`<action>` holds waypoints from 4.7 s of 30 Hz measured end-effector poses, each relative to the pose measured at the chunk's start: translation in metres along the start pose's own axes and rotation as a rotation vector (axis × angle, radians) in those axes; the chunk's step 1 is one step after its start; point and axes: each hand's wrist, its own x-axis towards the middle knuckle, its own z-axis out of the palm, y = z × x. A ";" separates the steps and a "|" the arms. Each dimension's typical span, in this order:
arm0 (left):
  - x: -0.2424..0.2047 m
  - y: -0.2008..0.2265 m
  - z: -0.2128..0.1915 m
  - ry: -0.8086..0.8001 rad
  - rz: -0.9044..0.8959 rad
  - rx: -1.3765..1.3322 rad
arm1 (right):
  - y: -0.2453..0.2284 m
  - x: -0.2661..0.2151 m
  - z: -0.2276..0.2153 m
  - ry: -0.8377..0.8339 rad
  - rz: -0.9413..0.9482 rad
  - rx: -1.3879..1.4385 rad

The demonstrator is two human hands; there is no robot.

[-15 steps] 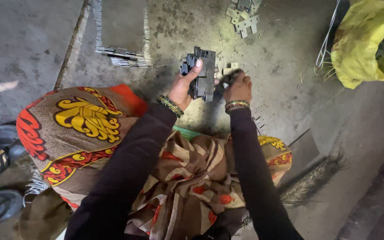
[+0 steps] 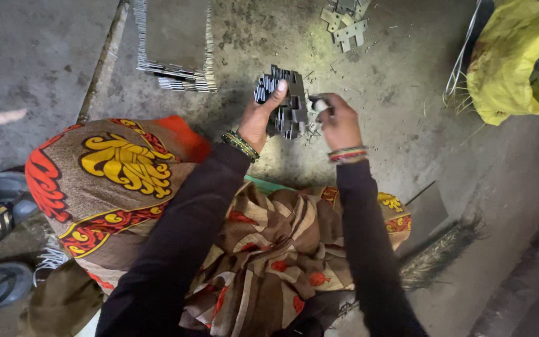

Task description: The person sweeps small metal pieces into a pile using a broom and a flat metal sheet, then uses a thin metal rod to gather and move the pieces. Finally, they pick up the metal pieces by hand and stack them into a neat pile.

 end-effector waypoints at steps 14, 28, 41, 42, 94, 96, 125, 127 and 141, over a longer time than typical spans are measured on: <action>-0.012 0.024 0.007 -0.140 -0.028 -0.315 | 0.060 -0.016 -0.035 0.123 -0.043 -0.571; -0.015 0.038 0.004 -0.166 -0.102 -0.388 | 0.010 0.011 -0.039 -0.005 0.202 0.808; -0.007 0.034 0.000 -0.262 -0.204 -0.637 | 0.094 0.186 -0.066 0.012 -0.114 -0.670; -0.010 0.034 0.000 -0.248 -0.214 -0.604 | 0.092 0.176 -0.070 -0.054 -0.073 -0.653; 0.007 0.043 0.009 0.039 -0.093 -0.516 | 0.048 0.268 -0.056 -0.082 -0.040 -0.781; 0.005 0.040 0.009 0.040 -0.092 -0.495 | 0.031 0.220 -0.062 0.005 -0.147 -0.647; 0.006 0.022 -0.002 -0.186 -0.075 -0.392 | -0.024 0.040 -0.041 -0.144 0.280 0.660; 0.004 0.022 0.001 -0.215 -0.040 -0.428 | -0.020 0.033 -0.019 0.002 -0.074 0.032; -0.003 0.039 0.006 -0.288 -0.065 -0.567 | 0.057 -0.012 -0.058 0.045 -0.270 -0.708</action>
